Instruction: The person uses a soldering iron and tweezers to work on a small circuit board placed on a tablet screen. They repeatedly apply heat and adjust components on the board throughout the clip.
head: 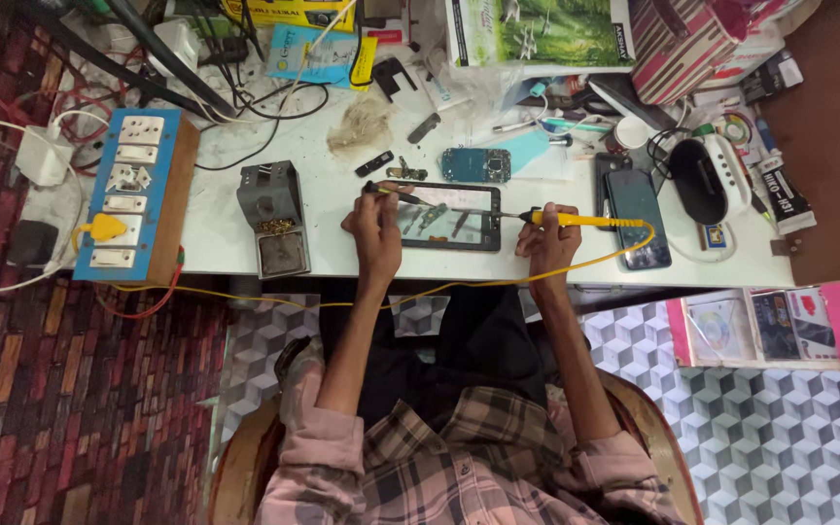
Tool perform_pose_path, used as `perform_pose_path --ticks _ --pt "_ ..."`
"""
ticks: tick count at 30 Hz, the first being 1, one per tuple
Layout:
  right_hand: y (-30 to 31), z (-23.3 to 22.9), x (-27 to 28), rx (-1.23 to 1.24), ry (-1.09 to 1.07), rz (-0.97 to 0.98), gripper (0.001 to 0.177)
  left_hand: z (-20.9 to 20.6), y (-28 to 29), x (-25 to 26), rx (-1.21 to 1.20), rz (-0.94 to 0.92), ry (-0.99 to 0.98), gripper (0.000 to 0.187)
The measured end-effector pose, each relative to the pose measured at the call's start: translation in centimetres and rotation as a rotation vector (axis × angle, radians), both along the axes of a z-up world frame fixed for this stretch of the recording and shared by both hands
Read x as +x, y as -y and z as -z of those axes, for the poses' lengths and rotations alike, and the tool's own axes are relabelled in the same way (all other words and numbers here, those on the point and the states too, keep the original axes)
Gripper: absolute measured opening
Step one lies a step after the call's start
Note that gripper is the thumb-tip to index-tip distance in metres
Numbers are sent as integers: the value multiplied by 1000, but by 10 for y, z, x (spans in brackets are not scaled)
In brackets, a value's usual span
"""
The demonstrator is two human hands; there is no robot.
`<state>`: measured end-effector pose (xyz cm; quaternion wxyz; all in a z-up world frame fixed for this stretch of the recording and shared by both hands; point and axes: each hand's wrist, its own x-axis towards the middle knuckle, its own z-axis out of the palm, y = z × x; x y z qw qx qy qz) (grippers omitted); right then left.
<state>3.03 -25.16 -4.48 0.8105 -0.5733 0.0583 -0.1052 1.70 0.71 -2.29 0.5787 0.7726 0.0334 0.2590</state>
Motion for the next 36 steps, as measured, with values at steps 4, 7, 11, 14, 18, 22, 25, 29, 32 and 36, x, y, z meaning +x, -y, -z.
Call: perform_pose_path --ticks 4,7,11,14,18,22,25,29,32,36 --pt "0 2 -2 27 -9 -1 24 3 -4 0 -223 244 56 16" --pt "0 1 -2 24 -7 2 25 4 -9 -2 -395 323 104 18" --pt "1 -1 -1 6 2 -13 25 -1 -8 -9 -415 278 -62 20" --pt "0 -1 -4 4 -10 -6 26 -5 -10 -15 -137 215 -63 19" --pt "0 -2 -5 16 -4 -12 27 -9 -9 -13 -159 205 38 17" --pt "0 -3 -4 -12 2 7 27 -6 -7 -11 -184 185 52 17" --pt "1 -2 -5 0 0 0 26 -2 -7 -12 -224 149 78 18" --pt "1 -4 -3 -23 -7 10 25 -1 -5 -9 -288 62 95 18" --pt "0 -6 -4 -15 -4 5 25 -1 -6 -14 -203 45 95 19" --pt "0 -7 -4 13 -15 12 25 -6 -9 -17 -337 117 71 21"
